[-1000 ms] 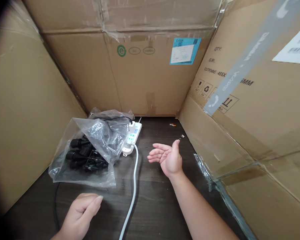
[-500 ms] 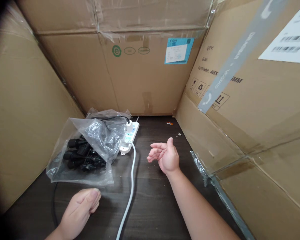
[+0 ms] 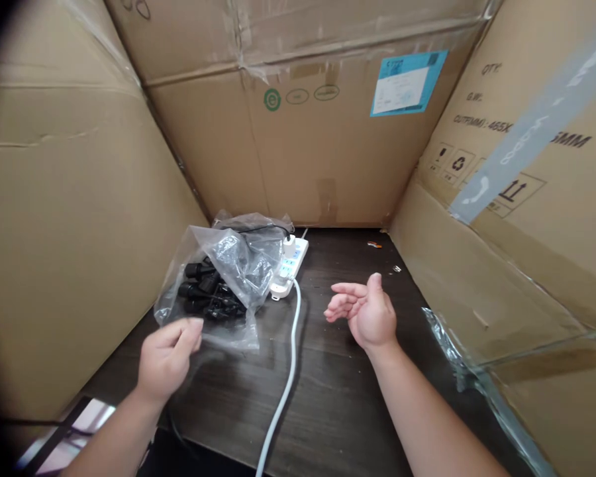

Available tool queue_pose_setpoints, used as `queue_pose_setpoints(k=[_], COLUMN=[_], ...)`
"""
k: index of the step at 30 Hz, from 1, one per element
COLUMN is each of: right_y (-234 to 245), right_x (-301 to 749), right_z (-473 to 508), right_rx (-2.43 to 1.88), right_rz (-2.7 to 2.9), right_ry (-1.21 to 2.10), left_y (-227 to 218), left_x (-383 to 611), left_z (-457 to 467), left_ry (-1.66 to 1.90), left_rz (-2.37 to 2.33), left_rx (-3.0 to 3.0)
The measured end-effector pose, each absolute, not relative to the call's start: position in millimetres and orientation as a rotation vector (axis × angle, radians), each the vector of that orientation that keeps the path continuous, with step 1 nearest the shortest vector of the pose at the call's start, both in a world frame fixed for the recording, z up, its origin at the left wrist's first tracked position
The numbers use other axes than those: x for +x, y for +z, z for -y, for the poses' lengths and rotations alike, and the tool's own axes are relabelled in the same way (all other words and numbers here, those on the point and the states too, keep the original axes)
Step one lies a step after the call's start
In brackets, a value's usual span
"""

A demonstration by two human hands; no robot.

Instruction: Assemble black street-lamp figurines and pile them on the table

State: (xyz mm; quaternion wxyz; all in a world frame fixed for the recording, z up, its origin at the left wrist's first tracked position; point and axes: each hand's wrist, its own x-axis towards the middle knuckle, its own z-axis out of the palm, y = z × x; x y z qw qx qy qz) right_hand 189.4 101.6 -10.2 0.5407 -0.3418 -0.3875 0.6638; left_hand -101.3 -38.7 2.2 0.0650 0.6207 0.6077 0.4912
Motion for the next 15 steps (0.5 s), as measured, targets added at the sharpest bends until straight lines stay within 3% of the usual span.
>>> queue_pose_setpoints(k=[4,10,15], right_y=[-10,-6,3], right_x=[192,194,192], right_z=[-102,-101,-98], right_rx=[-0.816,-0.816,-0.897], right_rz=[0.959,0.934,0.861], right_ry=[1.564,1.542,1.556], left_y=[27,18,14], left_x=[-147,-176,-170], left_z=[16,-8,-15], left_ry=[1.152,0.485,0.337], left_rz=[-2.05,-2.307,-2.344], left_rx=[2.292,2.424,2.493])
